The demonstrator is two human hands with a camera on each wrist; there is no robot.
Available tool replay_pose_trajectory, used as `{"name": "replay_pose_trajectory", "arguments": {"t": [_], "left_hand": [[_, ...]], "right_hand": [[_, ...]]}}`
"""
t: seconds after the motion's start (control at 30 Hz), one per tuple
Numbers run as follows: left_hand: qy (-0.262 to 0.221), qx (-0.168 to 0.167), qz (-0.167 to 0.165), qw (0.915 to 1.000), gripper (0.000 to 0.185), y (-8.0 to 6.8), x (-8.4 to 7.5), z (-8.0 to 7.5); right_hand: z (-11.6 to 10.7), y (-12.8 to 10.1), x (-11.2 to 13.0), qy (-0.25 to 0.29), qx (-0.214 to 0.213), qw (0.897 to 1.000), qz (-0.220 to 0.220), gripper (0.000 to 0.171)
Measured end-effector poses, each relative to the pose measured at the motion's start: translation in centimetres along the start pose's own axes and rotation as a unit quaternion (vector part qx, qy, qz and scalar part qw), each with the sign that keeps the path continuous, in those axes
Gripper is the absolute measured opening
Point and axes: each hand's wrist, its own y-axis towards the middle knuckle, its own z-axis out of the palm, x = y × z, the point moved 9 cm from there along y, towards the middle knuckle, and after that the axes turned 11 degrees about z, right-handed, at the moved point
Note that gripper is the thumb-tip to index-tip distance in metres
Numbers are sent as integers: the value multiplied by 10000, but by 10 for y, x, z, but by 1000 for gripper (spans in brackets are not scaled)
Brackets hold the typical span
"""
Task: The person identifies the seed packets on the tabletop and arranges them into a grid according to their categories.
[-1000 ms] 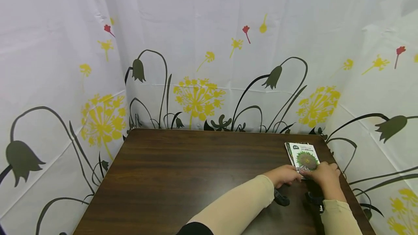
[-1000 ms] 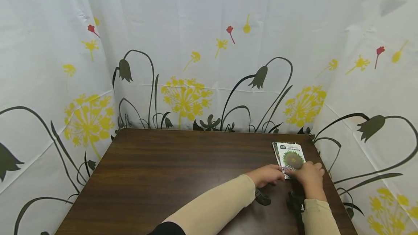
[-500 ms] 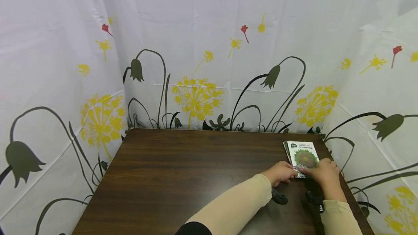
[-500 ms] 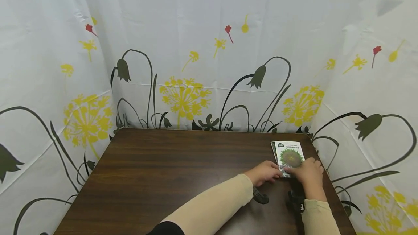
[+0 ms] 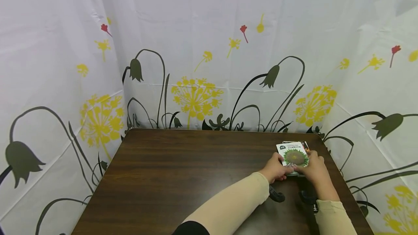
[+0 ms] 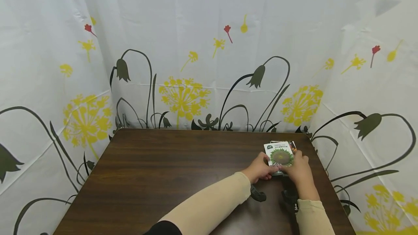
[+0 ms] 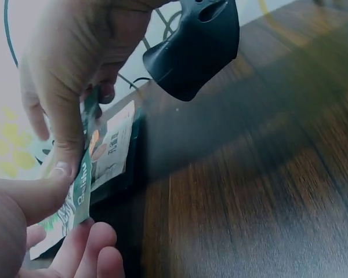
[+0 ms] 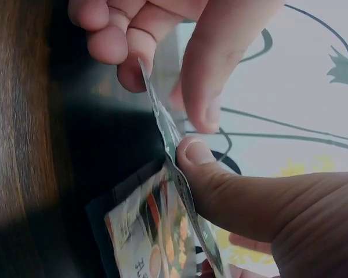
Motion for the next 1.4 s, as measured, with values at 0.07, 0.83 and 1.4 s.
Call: {"name": "replay_pose_trajectory", "arguments": {"t": [0.07,0.83,1.4], "left_hand": [[126,-3,102,9999,52,2,-1,-2],[4326,66,555,8999,88,71,60,-12],[5260,-217,620,8480,68,10,-14,-43]], "right_hand": [[2,-1,4,-39,15,10000,-70,103],[38,-10,28,-490,-140,9951,-847,67],[54,-18,43,-502,-185,9944,-910,74]]}}
